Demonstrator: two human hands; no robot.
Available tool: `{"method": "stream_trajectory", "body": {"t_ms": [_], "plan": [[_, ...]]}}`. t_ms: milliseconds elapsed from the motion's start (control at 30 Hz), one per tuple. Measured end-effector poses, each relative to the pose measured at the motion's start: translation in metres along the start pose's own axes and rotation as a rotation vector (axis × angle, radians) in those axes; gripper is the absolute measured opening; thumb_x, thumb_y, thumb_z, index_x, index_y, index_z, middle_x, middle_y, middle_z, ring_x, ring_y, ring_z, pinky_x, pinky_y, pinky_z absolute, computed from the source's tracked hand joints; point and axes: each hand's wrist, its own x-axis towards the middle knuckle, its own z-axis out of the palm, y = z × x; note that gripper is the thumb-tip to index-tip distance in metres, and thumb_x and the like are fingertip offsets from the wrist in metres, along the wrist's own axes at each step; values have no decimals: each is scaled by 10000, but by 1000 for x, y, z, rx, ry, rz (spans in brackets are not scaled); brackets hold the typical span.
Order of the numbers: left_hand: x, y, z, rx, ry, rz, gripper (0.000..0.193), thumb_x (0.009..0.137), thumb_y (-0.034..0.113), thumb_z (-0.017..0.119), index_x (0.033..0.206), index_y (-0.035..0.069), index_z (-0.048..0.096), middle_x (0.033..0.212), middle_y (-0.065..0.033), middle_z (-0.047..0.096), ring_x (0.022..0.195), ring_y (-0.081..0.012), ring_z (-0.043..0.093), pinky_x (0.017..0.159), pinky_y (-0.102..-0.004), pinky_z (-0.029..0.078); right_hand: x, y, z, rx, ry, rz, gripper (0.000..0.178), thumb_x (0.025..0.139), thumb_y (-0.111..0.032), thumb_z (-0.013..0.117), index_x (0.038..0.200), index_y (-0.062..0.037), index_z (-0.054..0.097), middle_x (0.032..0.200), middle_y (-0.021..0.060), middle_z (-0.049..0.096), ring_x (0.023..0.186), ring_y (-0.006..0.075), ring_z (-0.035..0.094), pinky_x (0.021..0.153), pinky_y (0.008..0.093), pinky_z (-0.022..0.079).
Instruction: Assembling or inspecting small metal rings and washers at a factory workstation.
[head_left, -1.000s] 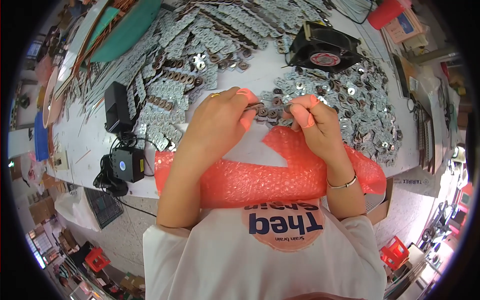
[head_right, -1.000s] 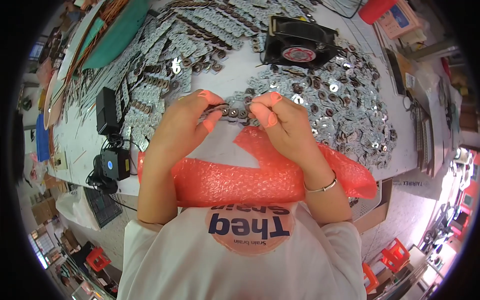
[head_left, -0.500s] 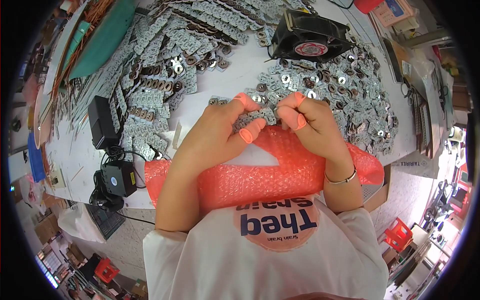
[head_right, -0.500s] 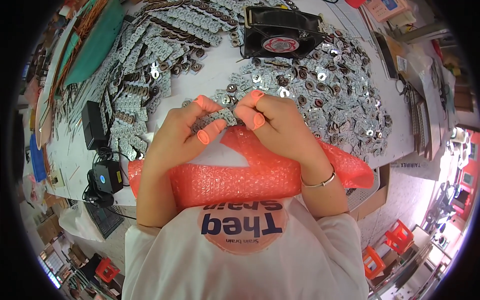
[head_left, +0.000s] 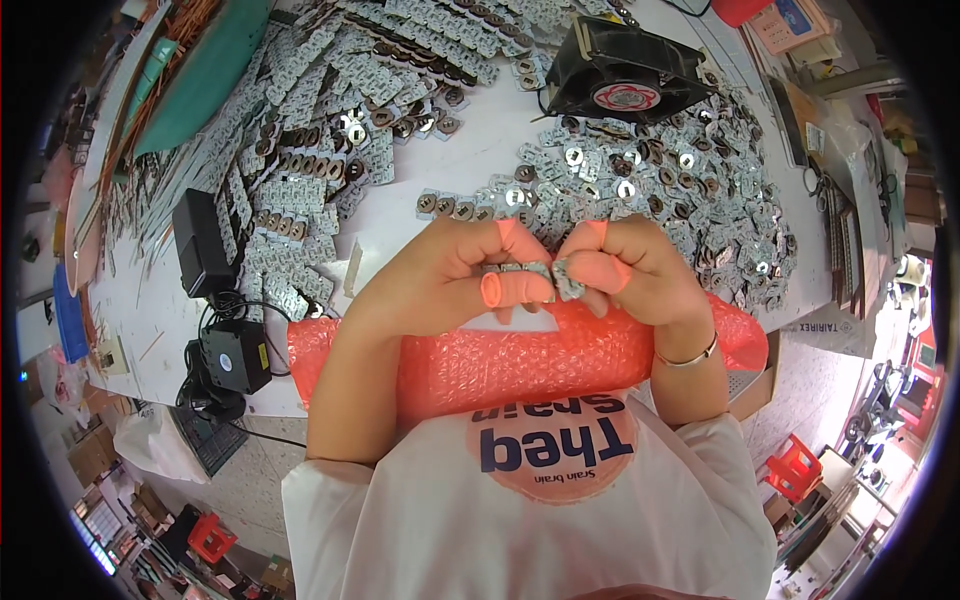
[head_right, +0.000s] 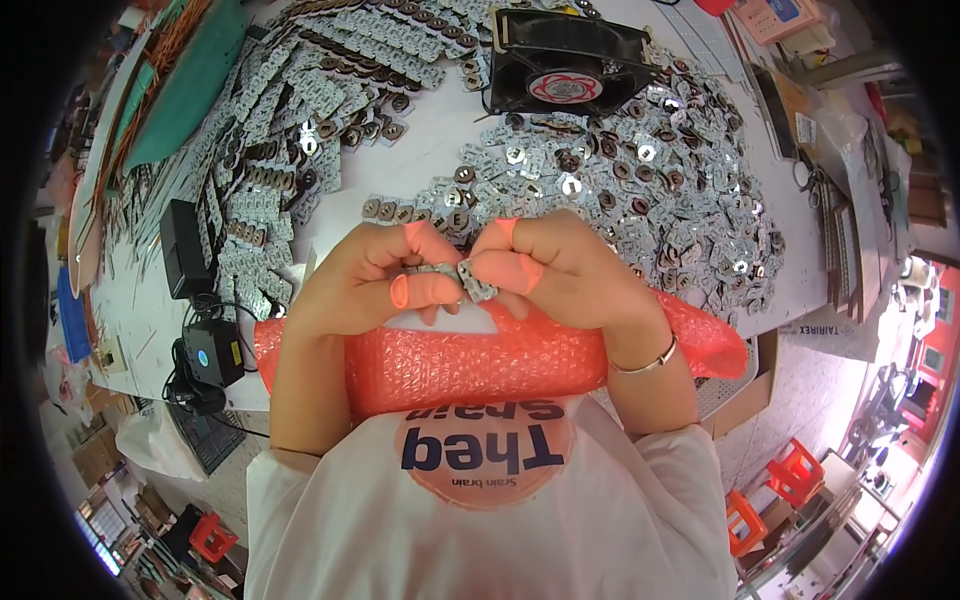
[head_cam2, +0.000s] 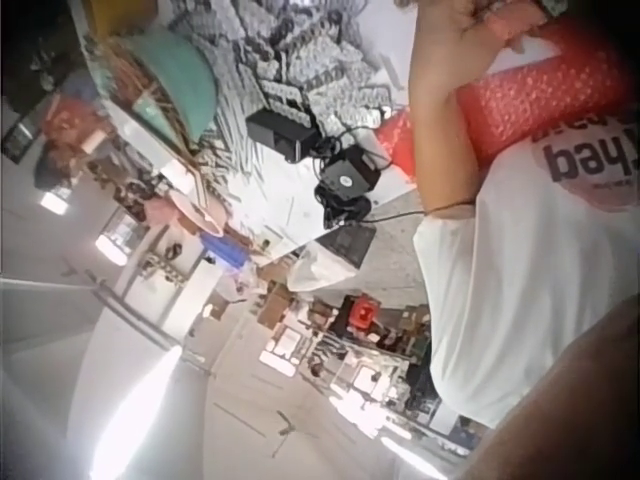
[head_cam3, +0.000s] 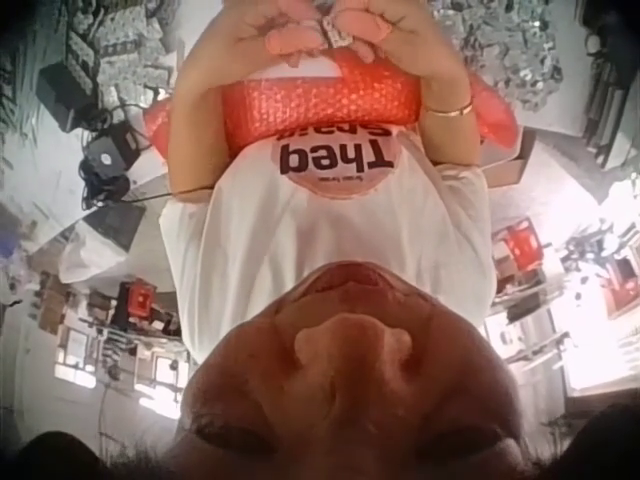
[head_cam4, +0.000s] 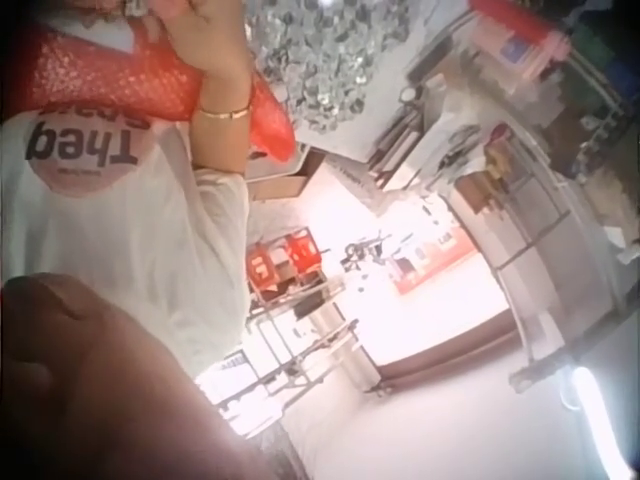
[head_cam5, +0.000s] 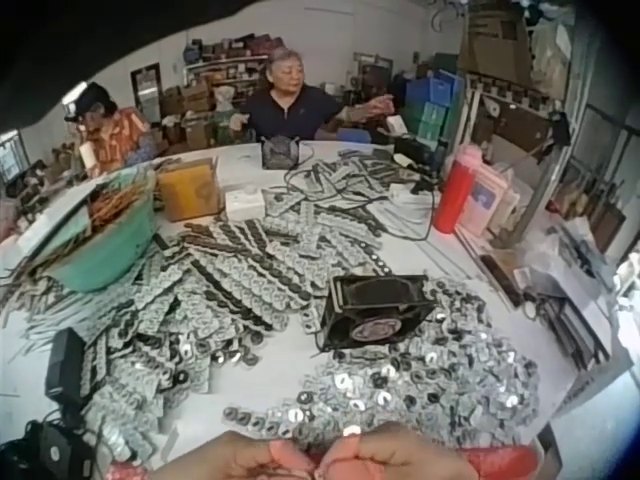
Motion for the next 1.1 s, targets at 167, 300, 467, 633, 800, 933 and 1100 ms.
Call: {"method": "stream_trajectory", "body": {"t_ms": [167,300,467,633,800,933,1100], "plan": [[10,-5,15,-133,276,285,160,844,125,658,954,19,612,783,-60,649,625,-119,606,549,-247,481,1,6,0,360,249,122,203,935,-168,526,811,-17,578,697,-10,567,487,49,419,460,202,335],[17,-5,15,504,438,431,162,817,96,667,953,24,616,804,-98,649,647,-182,625,578,-279,494,8,13,4,-169,411,-26,179,923,-145,537,800,-19,569,652,-2,545,524,62,421,482,214,344],[19,-11,11,950,489,530,164,787,62,670,944,26,636,842,-87,675,680,-236,628,614,-299,480,10,13,0,-440,306,-145,123,882,-85,572,800,4,555,611,39,471,534,101,417,493,257,364],[24,-19,17,954,628,549,183,763,120,709,914,82,614,722,-44,638,580,-221,590,526,-337,442,11,16,3,-354,361,-64,145,902,-99,557,798,1,548,607,2,456,534,76,386,480,233,336],[24,-17,19,920,664,566,213,753,129,721,925,87,601,709,-53,631,542,-222,573,517,-334,437,9,14,6,-217,420,-11,172,920,-117,544,794,0,536,619,-35,442,546,46,355,474,207,306],[25,-20,18,935,675,555,201,752,127,721,912,88,605,708,-52,628,541,-218,570,512,-331,434,9,16,6,-210,429,-1,173,914,-106,550,778,1,542,628,-40,442,563,37,357,486,204,308],[25,-15,20,942,598,605,201,741,61,719,925,61,636,807,-62,672,585,-211,593,539,-307,454,9,15,6,-223,481,11,164,900,-95,567,772,5,551,635,-42,451,577,39,366,499,203,312]]}}
